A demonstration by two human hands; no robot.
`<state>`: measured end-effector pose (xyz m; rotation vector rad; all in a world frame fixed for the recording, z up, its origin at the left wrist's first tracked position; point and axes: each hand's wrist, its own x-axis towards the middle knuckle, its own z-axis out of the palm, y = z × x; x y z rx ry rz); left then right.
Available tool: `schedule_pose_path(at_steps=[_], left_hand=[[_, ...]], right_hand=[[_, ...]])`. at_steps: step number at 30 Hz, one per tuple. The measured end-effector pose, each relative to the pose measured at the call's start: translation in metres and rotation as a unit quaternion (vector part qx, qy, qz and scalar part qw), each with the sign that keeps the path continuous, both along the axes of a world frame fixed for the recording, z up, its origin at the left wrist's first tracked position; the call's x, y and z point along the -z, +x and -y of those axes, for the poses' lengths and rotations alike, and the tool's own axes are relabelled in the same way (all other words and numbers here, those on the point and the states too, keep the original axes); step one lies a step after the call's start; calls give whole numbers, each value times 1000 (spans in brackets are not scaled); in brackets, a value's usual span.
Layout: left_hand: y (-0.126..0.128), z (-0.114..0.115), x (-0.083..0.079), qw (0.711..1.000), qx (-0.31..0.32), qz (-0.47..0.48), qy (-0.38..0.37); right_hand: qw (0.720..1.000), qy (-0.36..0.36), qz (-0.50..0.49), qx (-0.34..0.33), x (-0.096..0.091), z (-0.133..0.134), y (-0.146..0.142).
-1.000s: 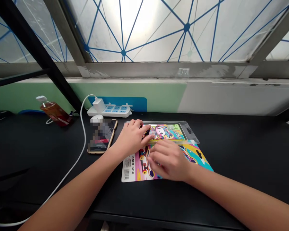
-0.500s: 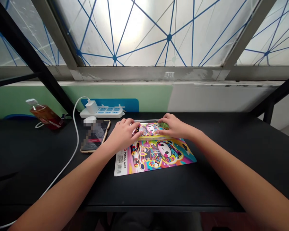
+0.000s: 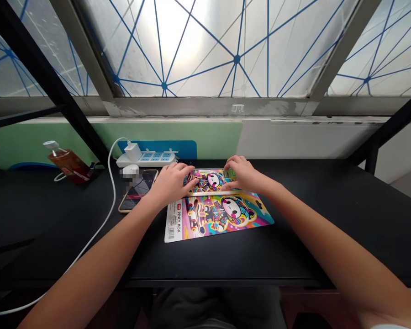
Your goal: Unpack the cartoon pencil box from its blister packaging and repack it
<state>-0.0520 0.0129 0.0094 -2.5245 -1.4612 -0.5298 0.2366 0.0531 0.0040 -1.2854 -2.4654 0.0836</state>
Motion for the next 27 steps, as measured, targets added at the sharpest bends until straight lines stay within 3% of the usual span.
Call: schedule_pose_path(at_steps=[5,8,11,14,17,21,24,27], left_hand=[[-18,-3,-6,1000,-14,12,1],[-21,2,-16,999,18,13,42],[-19,20,-33,989,64,21,135],[-19,54,-40,977,86,52,188],[-21,93,-23,980,111,74,146],[-24,128,22,984,100,144,45],[-28,138,42,980,32,193,-46],[-30,138,46,971,-19,196,-132]], right_hand=[[998,61,13,11,-6,14,-7],[989,147,24,-9,-16,21,-7],[966,258,7,-33,-27,42,-3],[949,313,-10,-43,-24,80,5],[945,323,-11,-54,-1,121,12],[956,273,9,-107,28,147,14],[969,214,-4,-128,31,147,9],[987,115,-24,-107,26,143,6]])
